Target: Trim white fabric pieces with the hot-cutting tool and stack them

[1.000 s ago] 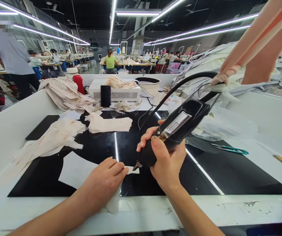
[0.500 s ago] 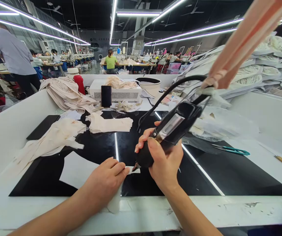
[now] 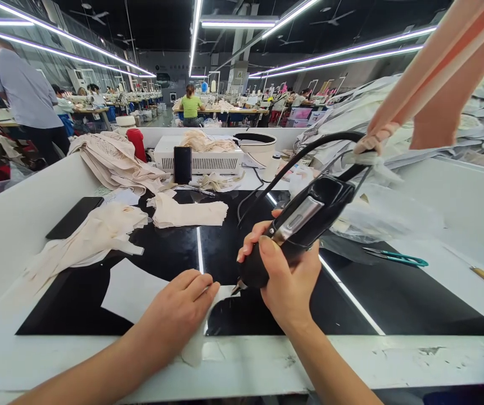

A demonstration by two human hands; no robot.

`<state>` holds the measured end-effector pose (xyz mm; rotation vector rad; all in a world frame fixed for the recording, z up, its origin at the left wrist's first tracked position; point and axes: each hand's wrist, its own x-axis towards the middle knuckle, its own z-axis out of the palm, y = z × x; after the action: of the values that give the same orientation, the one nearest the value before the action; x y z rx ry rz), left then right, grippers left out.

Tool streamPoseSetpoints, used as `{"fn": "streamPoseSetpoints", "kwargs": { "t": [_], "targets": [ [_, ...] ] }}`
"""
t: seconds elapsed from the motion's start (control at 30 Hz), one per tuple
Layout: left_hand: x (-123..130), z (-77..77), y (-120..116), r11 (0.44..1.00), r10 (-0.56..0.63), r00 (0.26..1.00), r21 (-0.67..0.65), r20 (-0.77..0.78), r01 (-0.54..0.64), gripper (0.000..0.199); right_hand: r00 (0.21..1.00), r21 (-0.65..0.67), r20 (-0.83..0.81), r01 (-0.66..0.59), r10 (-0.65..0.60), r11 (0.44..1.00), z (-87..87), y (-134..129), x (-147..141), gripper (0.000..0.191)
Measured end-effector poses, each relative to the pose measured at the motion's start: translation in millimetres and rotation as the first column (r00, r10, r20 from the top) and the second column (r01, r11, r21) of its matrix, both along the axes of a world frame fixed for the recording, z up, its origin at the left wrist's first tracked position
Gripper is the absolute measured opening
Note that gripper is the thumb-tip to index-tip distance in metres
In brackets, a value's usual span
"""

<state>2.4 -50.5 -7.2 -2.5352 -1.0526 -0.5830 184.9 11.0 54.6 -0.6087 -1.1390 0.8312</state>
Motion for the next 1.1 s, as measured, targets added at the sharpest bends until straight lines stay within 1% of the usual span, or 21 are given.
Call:
{"fn": "streamPoseSetpoints", "kwargs": {
  "t": [0.07, 0.1, 0.23, 0.37, 0.53, 0.73, 0.9, 0.97, 1.1],
  "targets": [
    [-1, 2.5, -8, 0.998, 0.059, 0.998, 0.016, 0.003, -0.059, 0.038, 1.000, -0.001, -0.013, 0.000, 0.000, 1.000, -0.2, -2, 0, 0.032],
    [-2, 3.8, -13, 0.996, 0.087, 0.996, -0.007, -0.003, -0.087, 0.040, 1.000, -0.003, -0.018, 0.002, -0.003, 1.000, -0.5, -4, 0, 0.033],
    [-9, 8.0, -26, 0.975, 0.124, 0.991, -0.182, -0.046, -0.130, 0.050, 1.000, -0.026, -0.010, 0.027, -0.027, 0.999, -2.1, -12, -2, 0.037],
    [-15, 10.7, -21, 0.933, 0.145, 0.986, -0.320, -0.079, -0.163, 0.049, 0.999, -0.040, -0.019, 0.049, -0.050, 0.998, -1.6, -20, -6, 0.040],
    [-17, 15.7, -8, 0.907, 0.123, 0.990, -0.396, -0.073, -0.142, 0.040, 0.997, -0.050, -0.022, 0.068, -0.070, 0.996, 2.7, -25, -9, 0.035],
    [-19, 13.6, -4, 0.912, 0.097, 0.995, -0.399, -0.021, -0.097, 0.041, 0.997, -0.063, -0.032, 0.072, -0.074, 0.995, 5.7, -28, -10, 0.037],
    [-22, 7.8, -3, 0.924, 0.090, 0.995, -0.368, -0.049, -0.102, 0.042, 0.998, -0.040, -0.009, 0.068, -0.068, 0.997, 2.9, -28, -10, 0.035],
    [-21, 4.6, -4, 0.941, 0.086, 0.994, -0.322, -0.071, -0.104, 0.042, 0.998, -0.037, -0.009, 0.060, -0.060, 0.998, 2.4, -29, -10, 0.034],
    [-13, -4.1, -10, 0.983, 0.079, 0.991, -0.157, -0.106, -0.095, 0.034, 0.998, -0.045, -0.028, 0.048, -0.049, 0.998, 2.6, -30, -11, 0.033]
  ]
}}
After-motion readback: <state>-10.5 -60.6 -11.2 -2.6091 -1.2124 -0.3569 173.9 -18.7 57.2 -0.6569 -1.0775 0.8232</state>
